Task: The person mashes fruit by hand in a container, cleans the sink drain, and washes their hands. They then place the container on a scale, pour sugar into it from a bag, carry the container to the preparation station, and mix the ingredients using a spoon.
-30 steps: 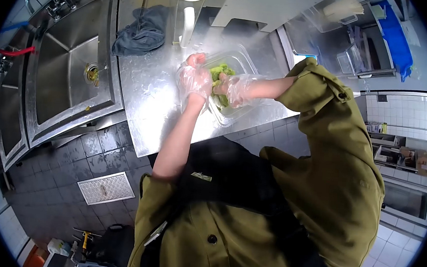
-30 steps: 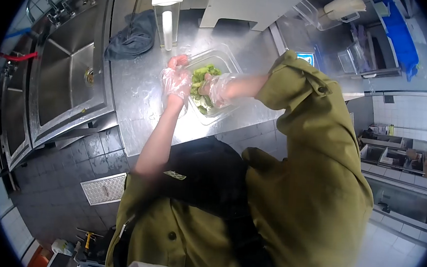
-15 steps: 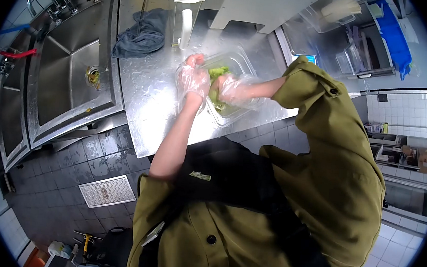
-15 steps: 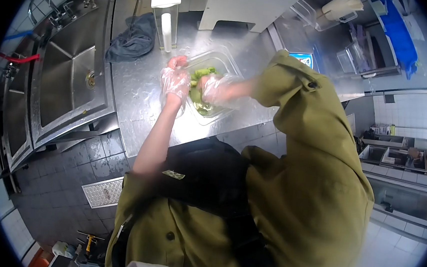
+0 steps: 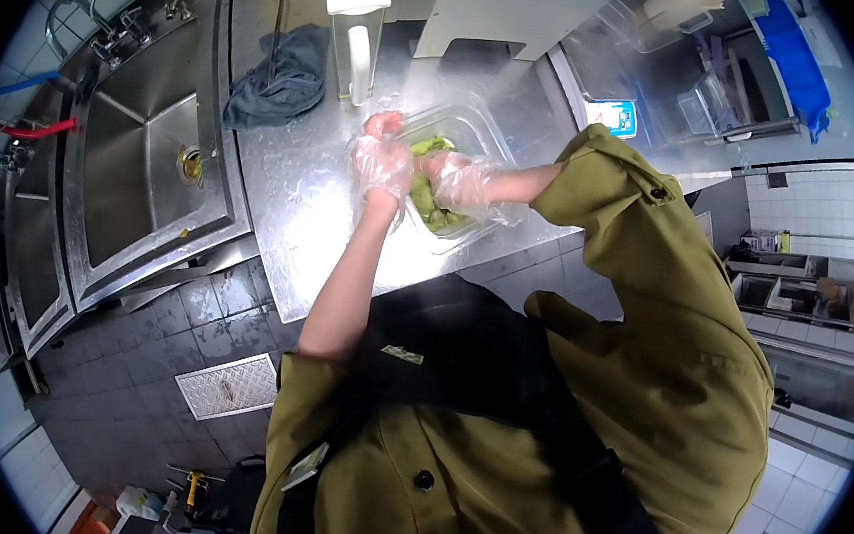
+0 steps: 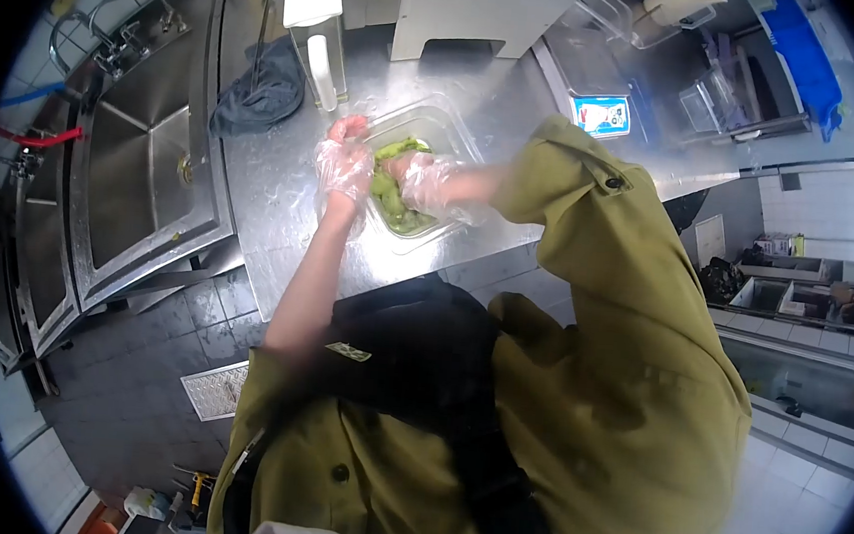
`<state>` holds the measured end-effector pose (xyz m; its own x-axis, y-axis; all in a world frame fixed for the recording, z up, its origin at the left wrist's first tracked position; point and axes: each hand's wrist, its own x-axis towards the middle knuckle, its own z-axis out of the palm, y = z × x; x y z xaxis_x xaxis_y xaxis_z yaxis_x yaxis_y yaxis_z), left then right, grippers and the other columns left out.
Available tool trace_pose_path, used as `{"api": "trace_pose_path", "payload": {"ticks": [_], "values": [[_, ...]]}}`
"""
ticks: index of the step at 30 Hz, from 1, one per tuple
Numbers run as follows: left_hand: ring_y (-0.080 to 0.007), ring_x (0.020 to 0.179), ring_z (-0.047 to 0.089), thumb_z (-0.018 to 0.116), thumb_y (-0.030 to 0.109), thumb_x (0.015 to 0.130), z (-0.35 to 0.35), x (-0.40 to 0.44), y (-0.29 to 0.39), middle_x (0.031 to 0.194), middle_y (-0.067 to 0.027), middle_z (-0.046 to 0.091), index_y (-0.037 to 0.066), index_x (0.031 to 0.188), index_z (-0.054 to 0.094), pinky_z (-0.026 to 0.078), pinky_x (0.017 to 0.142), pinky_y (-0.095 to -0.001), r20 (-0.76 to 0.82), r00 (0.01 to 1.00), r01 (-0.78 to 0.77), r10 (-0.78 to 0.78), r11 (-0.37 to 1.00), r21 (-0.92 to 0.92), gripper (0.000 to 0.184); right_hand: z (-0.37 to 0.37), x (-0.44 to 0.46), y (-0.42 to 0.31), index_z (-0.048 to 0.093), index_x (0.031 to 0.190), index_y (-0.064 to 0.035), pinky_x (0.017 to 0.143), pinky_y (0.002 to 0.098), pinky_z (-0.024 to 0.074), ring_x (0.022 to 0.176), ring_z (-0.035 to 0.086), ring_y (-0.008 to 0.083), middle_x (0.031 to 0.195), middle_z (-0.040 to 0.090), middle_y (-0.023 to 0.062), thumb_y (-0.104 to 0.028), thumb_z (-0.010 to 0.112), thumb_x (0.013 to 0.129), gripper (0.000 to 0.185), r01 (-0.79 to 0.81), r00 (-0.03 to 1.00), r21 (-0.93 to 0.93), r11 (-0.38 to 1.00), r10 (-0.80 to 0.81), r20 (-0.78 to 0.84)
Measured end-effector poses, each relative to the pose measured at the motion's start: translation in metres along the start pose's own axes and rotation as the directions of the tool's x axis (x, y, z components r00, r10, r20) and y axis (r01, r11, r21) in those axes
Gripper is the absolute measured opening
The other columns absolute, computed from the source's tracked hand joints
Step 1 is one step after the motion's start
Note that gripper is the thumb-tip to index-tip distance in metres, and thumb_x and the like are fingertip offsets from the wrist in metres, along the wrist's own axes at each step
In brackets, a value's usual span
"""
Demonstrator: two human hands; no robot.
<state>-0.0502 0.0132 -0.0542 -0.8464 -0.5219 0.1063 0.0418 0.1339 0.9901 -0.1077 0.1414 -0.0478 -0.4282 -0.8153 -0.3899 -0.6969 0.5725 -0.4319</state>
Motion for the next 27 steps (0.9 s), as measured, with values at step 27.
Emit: {"api": "trace_pose_path", "payload": {"ticks": [27], "values": [[-0.0195,0.086,0.055,0.04,-0.008,0.062,-0.004,0.0,0.018,0.091,-0.0097,0.055,0.004,0.096,0.05,0.042,0.076,-0.0287,0.025,0.998,0.053,-0.054,0.998,0.021,0.037,0.025,-0.008,-0.001,0.054,0.068,0.0026,0.051,0.0336,0.0411,0.059,0.055,0.0228,0.067,0.055,0.0167,-0.006,0.051,0.064,0.01,0.389,0.921,0.249,0.887,-0.384,-0.071]]}}
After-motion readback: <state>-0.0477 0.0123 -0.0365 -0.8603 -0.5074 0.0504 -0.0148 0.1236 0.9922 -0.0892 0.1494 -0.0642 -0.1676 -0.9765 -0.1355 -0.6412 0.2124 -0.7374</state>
